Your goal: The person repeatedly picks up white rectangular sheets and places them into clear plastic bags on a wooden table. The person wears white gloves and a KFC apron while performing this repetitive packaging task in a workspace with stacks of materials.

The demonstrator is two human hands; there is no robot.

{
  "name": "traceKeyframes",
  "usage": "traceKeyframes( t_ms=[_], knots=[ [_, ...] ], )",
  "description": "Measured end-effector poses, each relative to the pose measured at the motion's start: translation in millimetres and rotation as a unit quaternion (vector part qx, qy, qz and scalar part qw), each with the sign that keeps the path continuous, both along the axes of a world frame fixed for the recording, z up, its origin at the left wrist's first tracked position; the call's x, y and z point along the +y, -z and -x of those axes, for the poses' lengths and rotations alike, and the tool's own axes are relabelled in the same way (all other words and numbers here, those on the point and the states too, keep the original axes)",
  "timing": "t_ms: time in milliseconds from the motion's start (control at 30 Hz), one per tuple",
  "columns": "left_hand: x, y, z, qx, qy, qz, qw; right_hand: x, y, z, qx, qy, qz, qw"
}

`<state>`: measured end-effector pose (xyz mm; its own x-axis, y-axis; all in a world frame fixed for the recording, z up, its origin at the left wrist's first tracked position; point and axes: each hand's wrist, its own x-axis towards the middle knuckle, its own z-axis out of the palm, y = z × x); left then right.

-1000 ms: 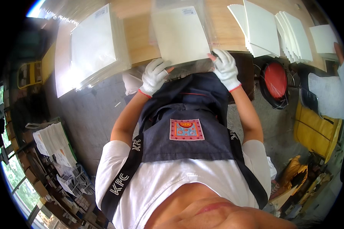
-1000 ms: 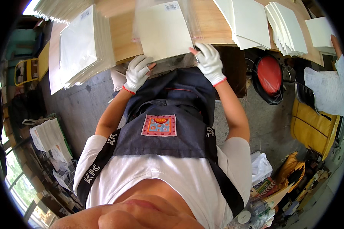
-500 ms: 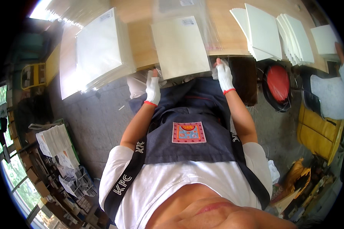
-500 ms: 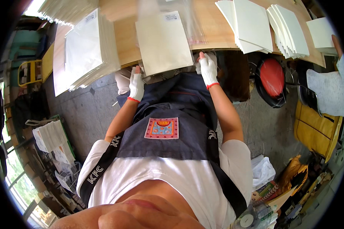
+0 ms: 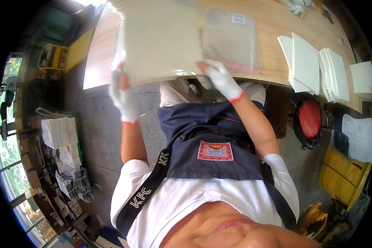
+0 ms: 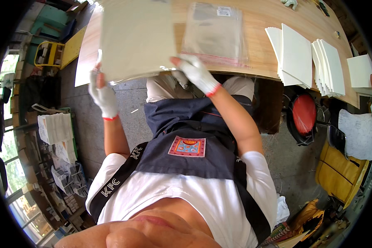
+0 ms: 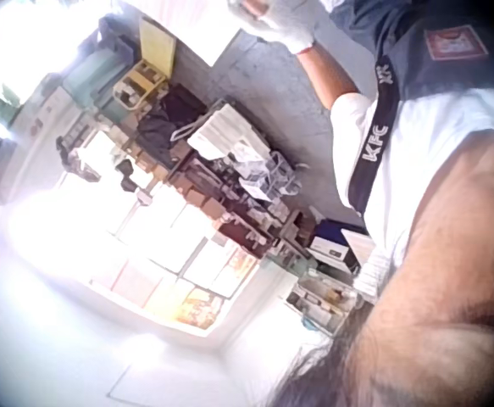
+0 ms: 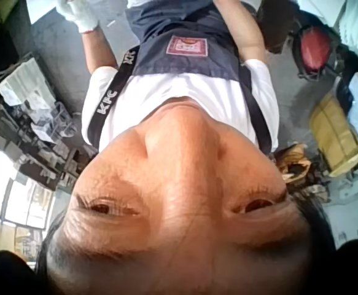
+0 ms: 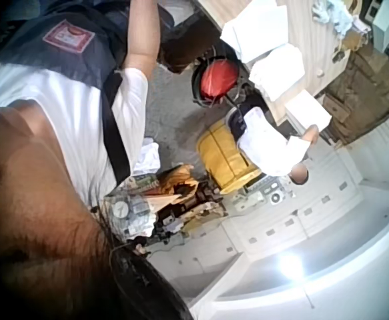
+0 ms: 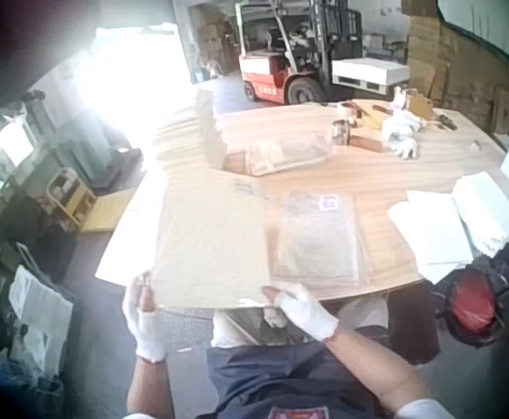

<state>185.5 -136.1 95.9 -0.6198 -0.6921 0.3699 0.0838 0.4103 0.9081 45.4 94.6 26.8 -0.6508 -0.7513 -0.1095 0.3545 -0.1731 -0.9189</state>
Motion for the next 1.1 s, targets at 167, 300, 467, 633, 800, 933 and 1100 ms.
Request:
traceKeyframes(
  t_ms=[167,300,467,633,800,933,1100],
  knots=[
    [-76.4,18.3,-11.5,-0.183,-0.096,0.196,0.959,-79.5,-34.6,-2.5,0.067,-0.059,-0.175,0.980],
    [-86.6,74.0,-8.4,-0.006,-0.103,0.006,0.995,-57.9,-27.7,0.6,0.016,-0.048,-0.061,0.997],
    [-74.1,141.3,-35.9,0.067,-0.166,-0.030,0.983,68.5,21.4,22.7,-0.026,0.157,0.057,0.986],
    [0.6,197.3,-49.0,-0.017,-0.062,-0.053,0.997,262.4,52.8,52.6,-0.049,0.593,-0.086,0.799],
    [56.0,192.0,-6.5,-0.134,0.111,0.058,0.983,348.5,50.4,80.5,-0.273,0.432,-0.029,0.859],
    [88.4,158.6,29.6,-0.080,0.214,0.190,0.955,322.3,53.7,95.5,-0.285,0.464,-0.002,0.838],
    [104.6,127.5,101.8,-0.058,0.289,0.369,0.881,304.4,72.8,115.6,-0.271,0.540,0.013,0.797]
  ],
)
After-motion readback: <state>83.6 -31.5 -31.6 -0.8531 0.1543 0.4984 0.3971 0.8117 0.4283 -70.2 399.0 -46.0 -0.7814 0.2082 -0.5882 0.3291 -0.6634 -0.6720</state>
